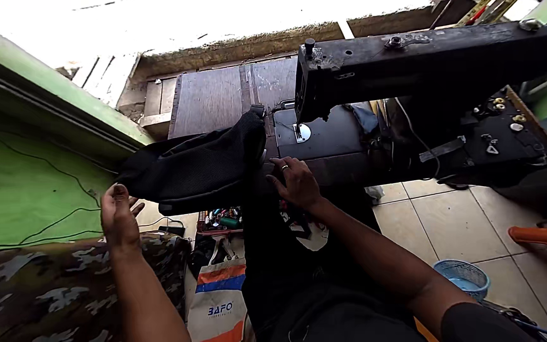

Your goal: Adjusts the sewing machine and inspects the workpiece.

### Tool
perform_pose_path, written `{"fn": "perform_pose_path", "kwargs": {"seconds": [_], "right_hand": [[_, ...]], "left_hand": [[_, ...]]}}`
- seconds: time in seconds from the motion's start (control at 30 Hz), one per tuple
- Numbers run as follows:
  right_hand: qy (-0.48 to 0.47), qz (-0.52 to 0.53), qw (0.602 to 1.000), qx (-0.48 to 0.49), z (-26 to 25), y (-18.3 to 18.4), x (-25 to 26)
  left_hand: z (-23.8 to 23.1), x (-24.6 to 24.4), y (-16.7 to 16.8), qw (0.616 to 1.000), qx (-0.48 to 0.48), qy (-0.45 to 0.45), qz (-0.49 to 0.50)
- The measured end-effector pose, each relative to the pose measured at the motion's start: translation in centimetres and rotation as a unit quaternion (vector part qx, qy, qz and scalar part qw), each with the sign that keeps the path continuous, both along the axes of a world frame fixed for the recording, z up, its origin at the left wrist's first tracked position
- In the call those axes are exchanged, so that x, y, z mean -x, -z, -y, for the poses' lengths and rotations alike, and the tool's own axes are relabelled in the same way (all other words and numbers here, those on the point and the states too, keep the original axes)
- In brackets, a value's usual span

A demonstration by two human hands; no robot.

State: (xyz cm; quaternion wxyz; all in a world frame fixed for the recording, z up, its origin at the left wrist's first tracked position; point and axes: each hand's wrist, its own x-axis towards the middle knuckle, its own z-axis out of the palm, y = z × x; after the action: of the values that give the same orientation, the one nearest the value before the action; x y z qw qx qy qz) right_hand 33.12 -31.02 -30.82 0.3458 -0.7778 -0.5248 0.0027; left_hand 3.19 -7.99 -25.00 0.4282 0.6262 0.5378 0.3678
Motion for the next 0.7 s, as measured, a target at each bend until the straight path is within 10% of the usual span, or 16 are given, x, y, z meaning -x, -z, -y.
{"fn": "perform_pose_path", "kwargs": {"seconds": [0.7], "right_hand": [[-0.104,-0.077,0.988,-0.085,12.4,2.5,0.9]], "left_hand": [[11.6,-3.9,1.9,0.989,-0.027,-0.112,0.096]]}}
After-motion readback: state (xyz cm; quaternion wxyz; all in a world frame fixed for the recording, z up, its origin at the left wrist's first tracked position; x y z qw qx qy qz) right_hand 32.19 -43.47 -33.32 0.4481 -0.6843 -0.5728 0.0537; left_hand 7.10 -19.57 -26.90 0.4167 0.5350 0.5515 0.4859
